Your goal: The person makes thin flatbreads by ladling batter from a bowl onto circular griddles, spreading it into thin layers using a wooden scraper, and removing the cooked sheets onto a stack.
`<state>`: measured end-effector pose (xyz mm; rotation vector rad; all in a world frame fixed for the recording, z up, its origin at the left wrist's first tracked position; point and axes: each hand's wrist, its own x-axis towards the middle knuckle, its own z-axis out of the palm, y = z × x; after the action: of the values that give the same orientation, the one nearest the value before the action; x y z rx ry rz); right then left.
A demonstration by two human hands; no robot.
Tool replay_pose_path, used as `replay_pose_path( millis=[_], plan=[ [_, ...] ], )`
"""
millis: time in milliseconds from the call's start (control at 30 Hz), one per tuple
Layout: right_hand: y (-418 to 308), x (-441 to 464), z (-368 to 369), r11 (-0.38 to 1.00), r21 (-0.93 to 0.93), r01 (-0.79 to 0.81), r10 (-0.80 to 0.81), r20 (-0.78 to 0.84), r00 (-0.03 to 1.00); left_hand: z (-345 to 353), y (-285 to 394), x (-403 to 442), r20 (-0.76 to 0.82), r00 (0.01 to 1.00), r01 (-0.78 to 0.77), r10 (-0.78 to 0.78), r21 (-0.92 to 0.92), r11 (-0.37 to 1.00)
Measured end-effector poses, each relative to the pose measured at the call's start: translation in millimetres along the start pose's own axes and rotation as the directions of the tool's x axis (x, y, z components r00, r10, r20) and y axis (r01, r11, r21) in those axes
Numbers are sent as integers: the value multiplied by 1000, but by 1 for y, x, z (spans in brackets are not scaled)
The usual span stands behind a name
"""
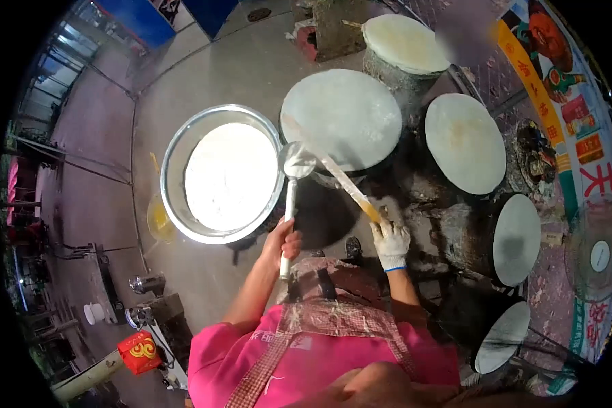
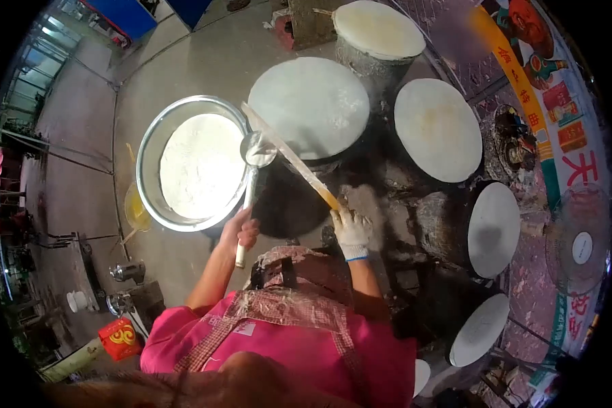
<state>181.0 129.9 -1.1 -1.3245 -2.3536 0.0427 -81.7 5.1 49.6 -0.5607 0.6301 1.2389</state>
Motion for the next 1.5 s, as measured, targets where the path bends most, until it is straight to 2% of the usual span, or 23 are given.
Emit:
replay_pose_path(
  millis=[67, 100, 133, 200, 233, 267, 300, 333, 400, 467, 567, 600, 667, 733, 900, 967, 1100, 1267, 1367, 1400, 1433, 1467, 1500],
  plan=[
    [-6, -3, -4, 999, -24, 42, -46, -236, 971, 4, 7, -3, 83, 987, 147, -135, -161, 976],
    [-7, -2, -7, 997, -66, 45, -61, -256, 965, 5, 7, -10, 100, 989, 122, -113, -91, 988],
    [-15, 10, -33, 960, -147, 240, -276, -330, 903, 2, 6, -16, 126, 987, 106, -103, -17, 994],
    [-19, 4, -39, 992, 125, -3, 18, -115, 993, -9, 2, -19, 186, 980, 57, -69, 71, 996],
    [-20, 8, -57, 989, 128, -68, 71, -13, 997, -27, 4, -7, 413, 893, 134, -178, 133, 982],
    [-7, -7, -37, 993, 89, -72, 83, -133, 988, -19, 0, -10, 376, 901, 196, -217, 95, 976],
    [7, -15, -29, 982, 108, -158, 171, -120, 978, 1, -13, -16, 120, 986, 117, -117, 12, 993],
    [19, -15, -36, 962, 139, -236, 252, -108, 962, -3, -19, -8, 93, 982, 164, -164, 7, 986],
    [51, -24, -77, 762, 108, -638, 598, 260, 758, -10, -34, 5, 71, 958, 281, -279, -14, 960],
    [128, -71, -48, 694, 294, -657, 686, 10, 728, -27, -52, 25, 79, 924, 382, -373, -163, 910],
    [223, -119, -90, 546, 21, -837, 835, -91, 543, -35, -97, 49, 73, 901, 434, -429, -213, 875],
    [249, -136, -97, 504, 70, -861, 857, -165, 488, -30, -103, 55, 42, 899, 434, -435, -208, 877],
    [277, -152, -123, 457, 4, -889, 877, -165, 451, -18, -125, 66, 213, 854, 520, -475, -338, 784],
    [290, -171, -133, 535, -211, -818, 811, -145, 567, -11, -138, 77, 161, 882, 471, -442, -332, 817],
    [273, -210, -136, 761, -332, -558, 569, -73, 819, 19, -138, 90, 104, 921, 387, -375, -146, 911],
    [262, -213, -141, 720, -161, -675, 680, -34, 733, 28, -130, 96, 100, 903, 426, -417, -90, 900],
    [275, -207, -134, 812, -159, -561, 550, -113, 828, 61, -127, 91, 99, 879, 476, -467, -257, 841],
    [279, -218, -164, 547, -63, -835, 814, 271, 514, 41, -129, 88, 212, 903, 412, -374, -184, 892],
    [298, -191, -174, 461, -23, -887, 826, 377, 419, 38, -143, 79, 71, 951, 309, -301, -234, 922],
    [317, -178, -156, 746, -65, -663, 654, 263, 710, 32, -145, 77, 51, 960, 278, -275, -263, 924],
    [327, -135, -151, 502, 217, -837, 806, 234, 544, 26, -148, 76, 31, 968, 245, -247, -293, 924],
    [361, -119, -114, 515, 523, -679, 772, 62, 633, 25, -152, 78, 12, 976, 209, -217, -325, 922],
    [371, -70, -112, 302, 676, -672, 833, 156, 531, 30, -157, 74, 63, 965, 262, -256, -359, 896]
  ],
)
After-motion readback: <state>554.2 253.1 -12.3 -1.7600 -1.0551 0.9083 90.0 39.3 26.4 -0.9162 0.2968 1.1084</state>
